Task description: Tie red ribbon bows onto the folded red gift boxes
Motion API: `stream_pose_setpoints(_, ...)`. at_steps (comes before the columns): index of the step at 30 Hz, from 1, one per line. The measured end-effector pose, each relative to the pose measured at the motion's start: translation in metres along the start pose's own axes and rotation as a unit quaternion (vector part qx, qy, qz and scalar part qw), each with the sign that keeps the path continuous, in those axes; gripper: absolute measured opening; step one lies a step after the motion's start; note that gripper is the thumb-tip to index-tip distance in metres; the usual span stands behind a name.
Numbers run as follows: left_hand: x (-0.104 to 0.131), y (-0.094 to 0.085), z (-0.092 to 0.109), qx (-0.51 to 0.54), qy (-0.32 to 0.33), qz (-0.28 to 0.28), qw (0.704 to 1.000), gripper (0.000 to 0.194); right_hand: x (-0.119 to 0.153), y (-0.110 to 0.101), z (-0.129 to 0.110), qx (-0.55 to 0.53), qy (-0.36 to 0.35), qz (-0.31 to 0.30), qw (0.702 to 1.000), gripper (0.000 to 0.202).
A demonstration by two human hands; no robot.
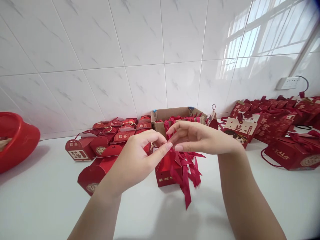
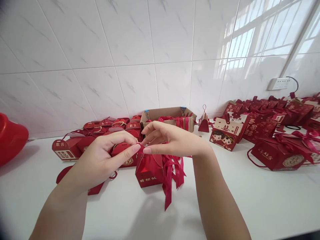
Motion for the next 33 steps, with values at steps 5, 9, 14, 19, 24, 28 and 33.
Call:
stream_pose_setpoints(5,-0.004,0.002,-0.001,-0.013,0.011,0.028,0.999,0.023,-0.008,-0.003,0.002,-0.011,-0.005,0.038,0.999,0.022)
stream_pose_setpoints(9,-0.006,0.004,-0.002,-0.011,0.015,0.033,0.999,0.024,-0.007,-0.007,0.005,-0.004,0.014,0.064,0.998,0.026)
stream_pose_setpoints(14,-0.006,0.007,-0.002,-0.030,-0.004,0.004,1.000,0.025,-0.004,-0.008,0.009,0.072,0.069,0.035,0.994,0.021)
stream_pose_setpoints(19,-0.014,0.017,-0.018,-0.145,-0.008,-0.030,0.989,0.018,-0.003,-0.018,0.025,0.199,0.188,0.068,0.959,0.018)
stream_pose_setpoints(24,-0.031,0.036,-0.044,-0.237,-0.050,-0.084,0.967,0.013,-0.008,-0.027,0.050,0.240,0.300,0.095,0.918,0.015)
stream_pose_setpoints(28,-0.040,0.047,-0.058,-0.235,-0.077,-0.110,0.963,0.018,-0.010,-0.027,0.057,0.250,0.319,0.079,0.911,0.016)
stream_pose_setpoints(33,-0.044,0.051,-0.061,-0.228,-0.069,-0.111,0.965,0.021,-0.012,-0.024,0.058,0.239,0.325,0.057,0.913,0.015)
Point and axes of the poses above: each hand's wrist, its own x-axis away from the middle knuckle, its own y-axis out of the palm, z = x × y, the point moved 4 cm from there along -x, towards the middle knuckle, and after that the axes turned 14 degrees about -z, right-handed, at the moved point
